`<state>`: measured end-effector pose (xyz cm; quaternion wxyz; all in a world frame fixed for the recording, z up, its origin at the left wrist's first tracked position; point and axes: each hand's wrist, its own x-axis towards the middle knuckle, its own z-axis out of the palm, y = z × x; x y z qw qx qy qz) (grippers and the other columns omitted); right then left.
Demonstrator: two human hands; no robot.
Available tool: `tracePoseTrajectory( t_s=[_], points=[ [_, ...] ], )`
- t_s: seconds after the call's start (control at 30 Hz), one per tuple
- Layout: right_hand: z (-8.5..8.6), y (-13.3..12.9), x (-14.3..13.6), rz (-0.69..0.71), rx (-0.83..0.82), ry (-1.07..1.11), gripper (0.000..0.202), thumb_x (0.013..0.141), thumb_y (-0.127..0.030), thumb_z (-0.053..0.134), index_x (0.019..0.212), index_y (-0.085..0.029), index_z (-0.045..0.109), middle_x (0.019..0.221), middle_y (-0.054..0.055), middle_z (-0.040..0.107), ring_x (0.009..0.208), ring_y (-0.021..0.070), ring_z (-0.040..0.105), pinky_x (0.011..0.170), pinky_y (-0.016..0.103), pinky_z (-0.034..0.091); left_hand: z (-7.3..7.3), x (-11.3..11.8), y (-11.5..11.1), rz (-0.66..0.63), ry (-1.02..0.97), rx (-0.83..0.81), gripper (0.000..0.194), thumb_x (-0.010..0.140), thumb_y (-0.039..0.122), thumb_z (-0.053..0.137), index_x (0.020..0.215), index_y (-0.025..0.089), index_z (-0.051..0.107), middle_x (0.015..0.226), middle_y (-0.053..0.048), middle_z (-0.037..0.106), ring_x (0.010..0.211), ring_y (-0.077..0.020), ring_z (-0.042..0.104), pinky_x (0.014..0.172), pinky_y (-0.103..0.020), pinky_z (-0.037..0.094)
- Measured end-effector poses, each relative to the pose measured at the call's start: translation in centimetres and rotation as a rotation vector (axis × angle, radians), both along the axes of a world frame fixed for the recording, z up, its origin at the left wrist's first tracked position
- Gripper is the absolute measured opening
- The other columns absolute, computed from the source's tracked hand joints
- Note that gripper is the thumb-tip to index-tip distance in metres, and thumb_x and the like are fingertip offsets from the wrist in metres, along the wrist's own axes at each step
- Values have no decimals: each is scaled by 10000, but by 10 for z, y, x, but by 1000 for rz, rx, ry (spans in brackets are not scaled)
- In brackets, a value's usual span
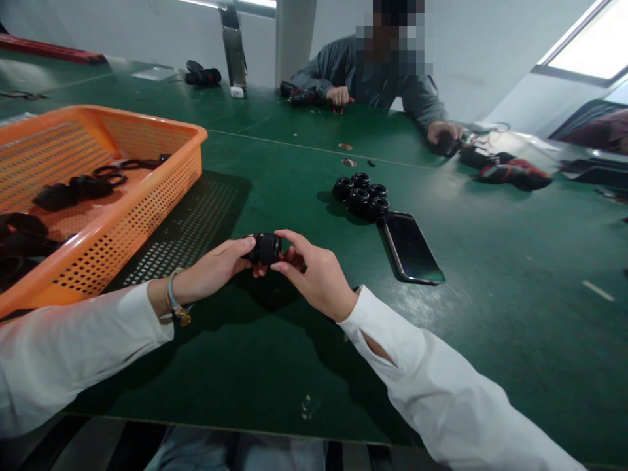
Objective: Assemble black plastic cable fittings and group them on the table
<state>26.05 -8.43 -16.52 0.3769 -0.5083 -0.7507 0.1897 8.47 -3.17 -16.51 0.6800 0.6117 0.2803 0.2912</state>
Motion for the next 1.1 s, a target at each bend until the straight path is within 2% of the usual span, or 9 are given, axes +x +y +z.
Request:
tracePoseTrajectory(
  t_s=[0.3,0.63,0.9,1.1],
  points=[
    [2,0,-2,-4,-11,-5,301,808,-205,574,1107,-169,571,721,-8,669,579,121,609,601,251,510,4,-1,-2,-4,10,-27,204,853,335,461,794,144,504,660,13,543,602,-110,521,632,-250,446],
    [1,1,-2,-33,-26,4,296,796,-241,592,1085,-179,587,710,-13,675,577,126,609,586,253,508,0,1,-1,-8,-1,-6,232,852,357,463,779,140,504,652,16,538,610,-111,524,628,-253,442],
    [0,1,-2,-46,-23,-12,275,804,-250,585,1071,-188,595,706,-14,673,569,128,610,578,249,507,3,0,-2,5,19,-7,222,854,331,451,761,138,506,694,10,540,605,-103,526,624,-252,447],
    [0,1,-2,-41,-11,-12,264,811,-242,585,1068,-182,589,717,-6,670,581,129,614,575,252,508,3,0,-1,-1,19,-10,206,858,320,446,786,139,512,651,16,537,606,-114,527,631,-257,445]
  ],
)
